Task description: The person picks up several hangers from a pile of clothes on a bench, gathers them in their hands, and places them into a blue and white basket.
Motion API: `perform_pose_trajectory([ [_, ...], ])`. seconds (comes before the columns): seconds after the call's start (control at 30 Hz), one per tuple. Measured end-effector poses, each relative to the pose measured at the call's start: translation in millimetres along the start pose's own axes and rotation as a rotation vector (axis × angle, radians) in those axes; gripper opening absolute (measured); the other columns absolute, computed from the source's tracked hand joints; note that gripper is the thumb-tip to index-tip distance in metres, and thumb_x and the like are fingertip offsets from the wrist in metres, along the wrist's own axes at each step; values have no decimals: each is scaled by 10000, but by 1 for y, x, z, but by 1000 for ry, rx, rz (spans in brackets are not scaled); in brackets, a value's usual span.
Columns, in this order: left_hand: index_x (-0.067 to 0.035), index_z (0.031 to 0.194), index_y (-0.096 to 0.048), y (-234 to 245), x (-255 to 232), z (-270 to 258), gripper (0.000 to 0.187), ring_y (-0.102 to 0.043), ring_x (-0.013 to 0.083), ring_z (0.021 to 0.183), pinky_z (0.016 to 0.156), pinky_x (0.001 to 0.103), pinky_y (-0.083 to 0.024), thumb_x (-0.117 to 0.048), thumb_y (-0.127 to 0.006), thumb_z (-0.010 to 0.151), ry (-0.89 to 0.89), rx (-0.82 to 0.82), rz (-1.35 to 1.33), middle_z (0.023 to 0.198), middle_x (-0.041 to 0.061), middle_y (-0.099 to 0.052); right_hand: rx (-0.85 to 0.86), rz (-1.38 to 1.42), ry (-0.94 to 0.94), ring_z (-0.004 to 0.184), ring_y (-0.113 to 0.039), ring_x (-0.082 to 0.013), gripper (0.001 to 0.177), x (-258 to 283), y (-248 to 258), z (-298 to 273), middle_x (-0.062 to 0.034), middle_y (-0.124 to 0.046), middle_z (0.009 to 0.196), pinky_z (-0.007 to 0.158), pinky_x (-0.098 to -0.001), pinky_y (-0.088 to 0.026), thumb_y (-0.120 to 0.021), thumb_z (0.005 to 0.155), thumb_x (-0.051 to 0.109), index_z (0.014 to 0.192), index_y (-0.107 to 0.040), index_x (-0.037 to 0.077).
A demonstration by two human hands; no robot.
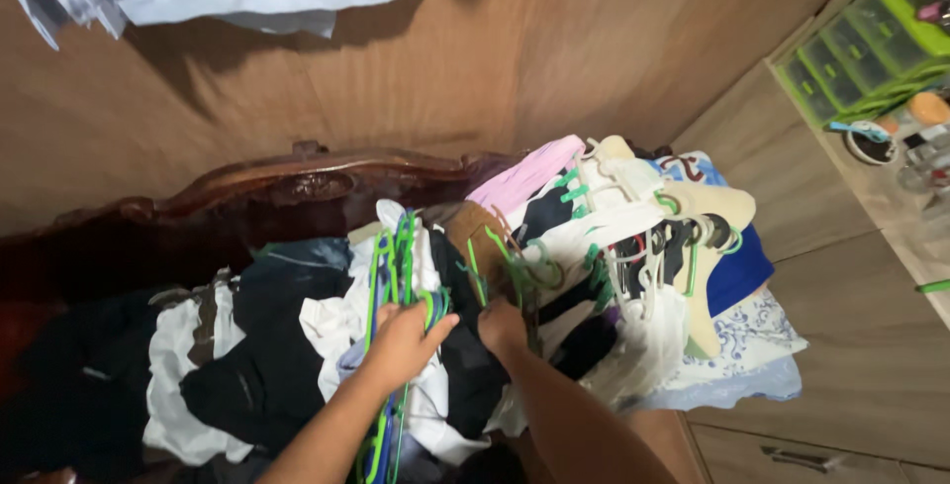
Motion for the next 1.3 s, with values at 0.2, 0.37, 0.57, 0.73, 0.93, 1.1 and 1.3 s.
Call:
perform_pose_trajectory([
  [0.2,-91,818,-697,-2,4,-20,337,-663,358,715,956,451,-356,-424,-684,869,224,117,26,663,131,-691,-65,149,434,840,-673,-472,280,33,13,-15,-266,-689,847,740,-533,-544,-591,903,244,871,-694,-14],
  [0.37,-87,832,-715,-7,1,-27,364,-693,324,771,929,489,-339,-451,-717,837,266,182,129,723,111,-727,308,571,-7,635,-663,-304,257,91,61,-51,-163,-639,777,494,-395,-540,-568,923,237,902,-629,-12],
  [0.57,-84,819,-713,-21,1,-29,457,-701,342,813,925,508,-362,-541,-716,820,283,221,233,778,131,-739,354,804,-98,671,-591,-176,201,119,71,-60,-67,-597,793,508,-346,-538,-639,924,237,1012,-639,57],
  [0.73,-112,859,-729,-26,5,-22,363,-708,352,831,960,513,-371,-466,-668,908,257,272,368,815,167,-739,392,768,-99,736,-602,-145,264,110,56,-51,-47,-587,842,541,-358,-580,-643,955,285,1047,-641,37],
  [0.93,-133,875,-738,-32,5,-31,186,-708,332,872,968,497,-367,-305,-672,853,221,383,357,841,142,-745,329,785,-155,713,-599,-152,284,79,21,-14,-24,-579,842,515,-319,-507,-658,986,306,1086,-629,42],
  [1.1,-115,839,-745,-39,5,-55,236,-702,344,887,952,505,-361,-346,-694,843,122,467,380,840,158,-738,498,1280,-188,748,-627,-271,342,55,18,26,-56,-637,887,574,-446,-504,-518,987,423,1108,-629,123],
  [1.3,-125,878,-743,-40,15,-76,215,-714,344,879,1038,501,-334,-328,-683,841,92,567,459,836,172,-733,1218,1765,-122,724,-649,-326,316,80,70,68,-72,-656,825,534,-465,-496,-517,939,440,1025,-631,158],
])
Point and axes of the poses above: each hand's wrist, its own z-axis towards the middle knuckle, its own y-axis out of the back of the hand, x = y × z, the point moved 2 cm from there along z, towards the middle knuckle
